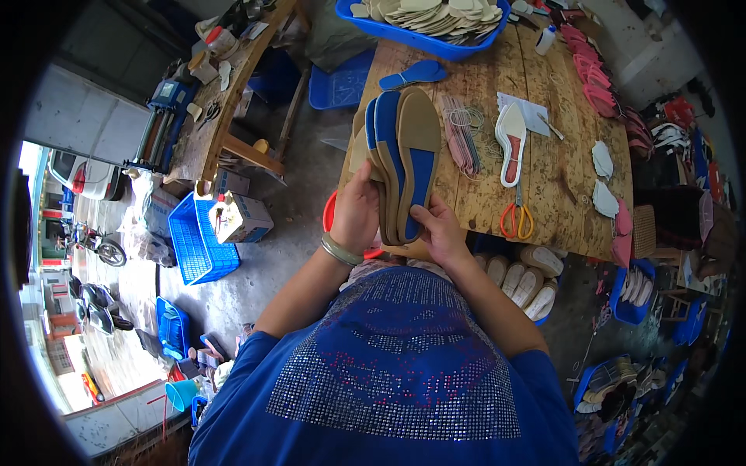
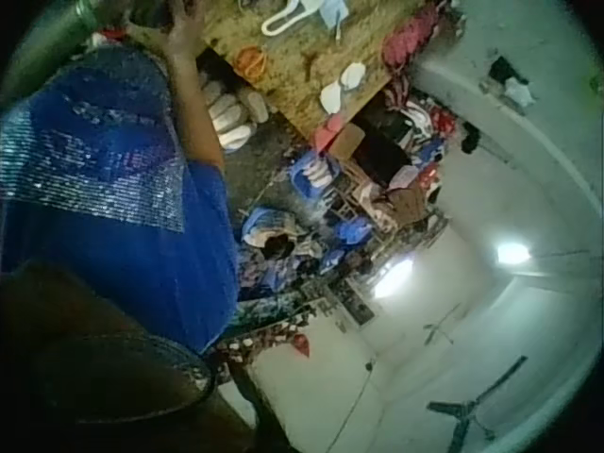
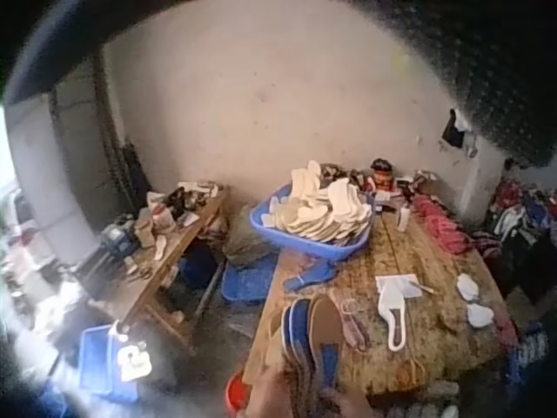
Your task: The person assembles flip-flops by hand in a workshop. They pick up soles and straps, align them, and use a manual press machine to attach the components. The person handles multiple pairs, moving between a workbench and a table with bins of materials.
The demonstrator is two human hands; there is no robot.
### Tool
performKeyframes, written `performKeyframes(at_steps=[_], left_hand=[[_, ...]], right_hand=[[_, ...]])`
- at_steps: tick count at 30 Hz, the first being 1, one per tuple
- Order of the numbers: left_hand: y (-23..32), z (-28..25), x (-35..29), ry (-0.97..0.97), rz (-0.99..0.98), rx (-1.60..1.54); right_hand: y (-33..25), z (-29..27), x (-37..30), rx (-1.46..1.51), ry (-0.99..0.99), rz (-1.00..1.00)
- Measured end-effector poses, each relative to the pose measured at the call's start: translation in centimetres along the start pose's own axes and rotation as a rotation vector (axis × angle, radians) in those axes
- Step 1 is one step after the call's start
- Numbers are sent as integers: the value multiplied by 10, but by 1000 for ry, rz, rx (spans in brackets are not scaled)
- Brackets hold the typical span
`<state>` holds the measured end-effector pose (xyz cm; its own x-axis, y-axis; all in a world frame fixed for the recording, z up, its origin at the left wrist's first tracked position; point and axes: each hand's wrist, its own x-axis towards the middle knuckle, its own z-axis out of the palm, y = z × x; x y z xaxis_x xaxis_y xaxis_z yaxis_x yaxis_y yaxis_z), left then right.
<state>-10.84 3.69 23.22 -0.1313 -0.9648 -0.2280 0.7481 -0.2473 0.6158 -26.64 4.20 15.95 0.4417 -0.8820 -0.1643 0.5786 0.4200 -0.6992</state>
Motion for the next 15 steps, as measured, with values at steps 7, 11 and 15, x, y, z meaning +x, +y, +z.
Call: performKeyframes(at_steps=[7, 11, 15], left_hand=[[2, 0, 10, 16, 84, 126], [-2, -10, 11, 73, 141, 509], [-2, 3, 7, 52, 120, 344]], right_hand=[[-9, 24, 3, -194, 83, -126], [-12, 30, 6, -269, 114, -108], [-13, 24, 8, -112, 94, 27]])
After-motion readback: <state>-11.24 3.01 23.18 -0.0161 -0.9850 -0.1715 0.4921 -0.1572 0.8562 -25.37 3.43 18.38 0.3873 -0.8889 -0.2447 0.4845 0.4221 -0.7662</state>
